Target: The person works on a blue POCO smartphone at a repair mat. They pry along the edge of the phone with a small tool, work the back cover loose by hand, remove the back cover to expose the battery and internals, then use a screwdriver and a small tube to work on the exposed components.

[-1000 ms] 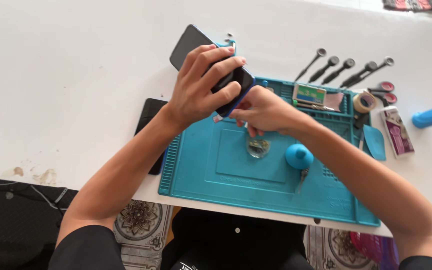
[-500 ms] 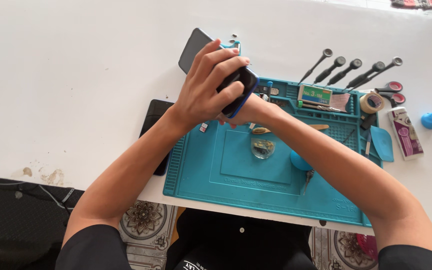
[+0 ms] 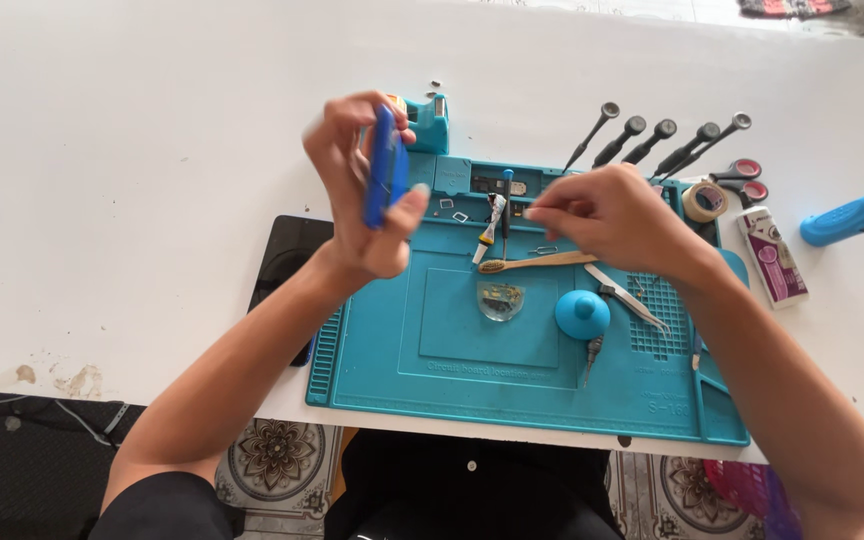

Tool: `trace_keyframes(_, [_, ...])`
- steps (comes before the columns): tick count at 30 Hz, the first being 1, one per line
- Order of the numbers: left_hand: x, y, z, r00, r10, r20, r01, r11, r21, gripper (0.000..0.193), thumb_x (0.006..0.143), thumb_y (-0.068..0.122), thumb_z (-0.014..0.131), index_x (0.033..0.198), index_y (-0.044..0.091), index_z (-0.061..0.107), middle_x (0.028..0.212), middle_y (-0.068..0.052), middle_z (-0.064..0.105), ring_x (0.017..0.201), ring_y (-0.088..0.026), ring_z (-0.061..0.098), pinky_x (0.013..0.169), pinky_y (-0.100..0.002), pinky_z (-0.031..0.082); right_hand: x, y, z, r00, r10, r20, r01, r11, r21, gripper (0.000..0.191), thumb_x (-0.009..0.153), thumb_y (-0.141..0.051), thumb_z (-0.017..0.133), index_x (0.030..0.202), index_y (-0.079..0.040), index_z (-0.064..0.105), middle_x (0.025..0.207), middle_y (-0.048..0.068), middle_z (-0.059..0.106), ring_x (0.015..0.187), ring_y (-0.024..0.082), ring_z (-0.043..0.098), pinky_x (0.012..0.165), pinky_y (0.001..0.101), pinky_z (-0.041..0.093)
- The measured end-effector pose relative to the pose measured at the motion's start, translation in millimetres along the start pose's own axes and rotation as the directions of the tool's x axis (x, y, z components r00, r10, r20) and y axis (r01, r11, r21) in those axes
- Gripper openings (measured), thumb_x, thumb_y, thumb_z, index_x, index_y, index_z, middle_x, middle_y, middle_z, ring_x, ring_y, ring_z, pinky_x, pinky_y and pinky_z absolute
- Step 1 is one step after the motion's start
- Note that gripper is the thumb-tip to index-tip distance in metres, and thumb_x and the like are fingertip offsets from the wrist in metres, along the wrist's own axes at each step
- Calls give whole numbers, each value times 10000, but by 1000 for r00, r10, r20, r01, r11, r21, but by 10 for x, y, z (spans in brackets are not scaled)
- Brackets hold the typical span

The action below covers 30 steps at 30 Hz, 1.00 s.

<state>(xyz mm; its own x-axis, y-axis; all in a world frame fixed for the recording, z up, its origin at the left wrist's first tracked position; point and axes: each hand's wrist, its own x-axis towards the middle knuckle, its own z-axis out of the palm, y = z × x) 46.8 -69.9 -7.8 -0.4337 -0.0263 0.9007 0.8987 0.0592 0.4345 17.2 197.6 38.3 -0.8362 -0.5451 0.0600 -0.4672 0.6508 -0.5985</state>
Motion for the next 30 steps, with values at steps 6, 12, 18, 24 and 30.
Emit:
trace_keyframes(6, [31, -24, -30, 840, -541, 49, 417, 584, -697, 741, 886, 398, 579, 1503, 19, 426, 1188, -94, 521, 1068, -168, 534, 880, -351, 515, -89, 354, 109, 981, -35, -193, 44, 998, 41, 166, 943, -199, 741, 958, -43, 798, 659, 34, 697, 551, 47, 580, 512, 233, 465])
trace_keyframes(12, [-65, -175, -30, 711, -674, 201, 585, 408, -700, 598, 998, 456, 586, 1427, 65, 444, 1137, -38, 492, 1009, -130, 505, 817, -342, 509, -175, 374, 84, 992, -128, -16, 126, 987, -102, 175, 887, -207, 750, 917, -47, 815, 709, 49, 711, 580, 132, 598, 533, 302, 480])
trace_keyframes(18, [-134, -230, 25, 632, -732, 255, 653, 324, -685, 612, 977, 635, 594, 1267, 125, 419, 1023, -17, 451, 852, -121, 552, 706, -297, 516, -359, 379, -325, 981, 91, 172, -50, 973, -227, 213, 856, -272, 777, 896, -71, 832, 687, 58, 736, 547, 144, 628, 505, 307, 499])
trace_keyframes(24, [-149, -276, 62, 540, -809, 234, 738, 320, -594, 624, 891, 658, 617, 1101, 120, 382, 913, -7, 504, 769, -122, 630, 658, -319, 592, -387, 225, -273, 972, -87, 219, 95, 995, -24, 264, 823, -322, 766, 907, -79, 828, 733, 69, 785, 576, 149, 699, 513, 288, 551])
trace_keyframes(30, [-186, -328, 85, 471, -857, 207, 796, 312, -518, 562, 899, 549, 648, 1156, 70, 509, 928, -22, 628, 822, -107, 703, 729, -315, 646, -443, -177, 462, 944, -288, 159, 328, 854, -403, 598, 810, -466, 795, 1074, 63, 711, 969, 144, 671, 926, 300, 641, 789, 425, 540])
